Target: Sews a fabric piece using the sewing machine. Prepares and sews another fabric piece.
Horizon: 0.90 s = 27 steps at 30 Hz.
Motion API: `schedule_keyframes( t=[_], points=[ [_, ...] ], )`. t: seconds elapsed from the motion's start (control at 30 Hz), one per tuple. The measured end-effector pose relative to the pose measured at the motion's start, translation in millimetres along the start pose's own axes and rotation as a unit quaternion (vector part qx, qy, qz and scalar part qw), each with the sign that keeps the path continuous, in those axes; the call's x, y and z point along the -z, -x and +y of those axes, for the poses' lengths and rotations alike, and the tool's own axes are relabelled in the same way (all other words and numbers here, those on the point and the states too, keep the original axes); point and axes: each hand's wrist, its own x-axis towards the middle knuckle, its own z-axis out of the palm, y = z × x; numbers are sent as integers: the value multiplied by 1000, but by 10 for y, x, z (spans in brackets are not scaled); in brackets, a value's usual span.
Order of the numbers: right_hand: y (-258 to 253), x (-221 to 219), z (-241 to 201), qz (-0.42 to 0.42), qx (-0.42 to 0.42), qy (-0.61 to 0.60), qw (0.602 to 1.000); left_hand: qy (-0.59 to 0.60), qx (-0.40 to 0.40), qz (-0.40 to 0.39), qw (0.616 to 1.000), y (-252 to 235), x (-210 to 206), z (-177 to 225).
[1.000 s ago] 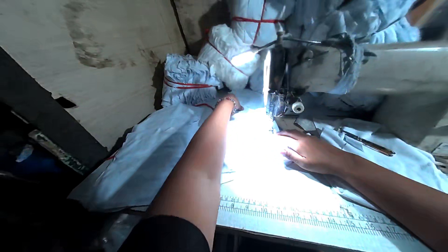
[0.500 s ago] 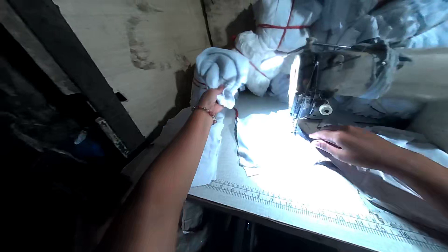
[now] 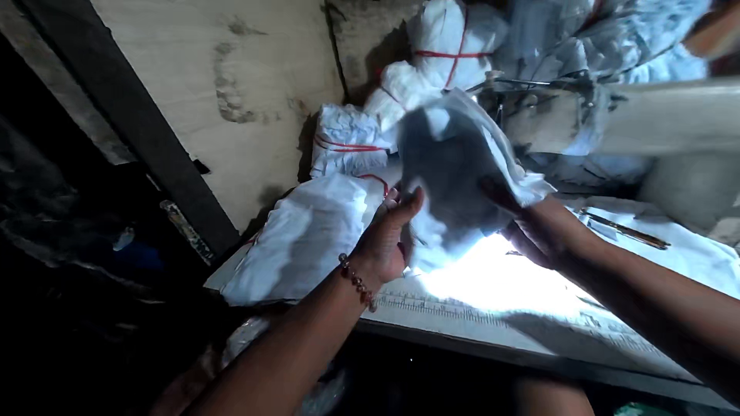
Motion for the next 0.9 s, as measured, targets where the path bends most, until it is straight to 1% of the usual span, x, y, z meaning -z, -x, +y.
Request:
schedule_keyframes(
  t=[0.07,0.1,0.2,0.3,0.47,0.53,0.63,0.7,0.73,0.8,0.83,0.87,0.9],
  points=[
    [-6,5,-49,57,-21,-14,998,1,36,9,999,27,2,4],
    [-15,49,-51,72,-26,-6,997,-9,37,15,999,23,23,4],
    [-20,196,-30,71,-26,-9,997,-27,28,20,999,18,113,-3],
    [14,280,-44,82,-22,-21,996,-39,34,19,998,38,132,-1],
    [121,370,-82,114,-23,12,993,-45,45,26,998,79,30,13],
    [217,408,-111,117,-4,37,992,-75,37,8,996,121,15,16],
    [597,518,-316,106,65,114,986,-150,-8,-70,986,144,108,-53],
    [980,651,-536,93,124,156,975,-176,-19,-88,980,69,209,-118],
    [1206,728,-650,95,148,176,968,-178,-10,-90,980,25,261,-129],
    [1690,889,-769,145,184,191,953,-175,15,-90,980,-73,369,-137],
    [1923,985,-768,188,186,211,941,-173,27,-92,980,-134,411,-125],
    [2149,1120,-723,231,174,224,931,-178,35,-96,979,-203,446,-110],
    [2372,1284,-649,271,137,232,924,-183,42,-103,977,-269,468,-85]
  ],
)
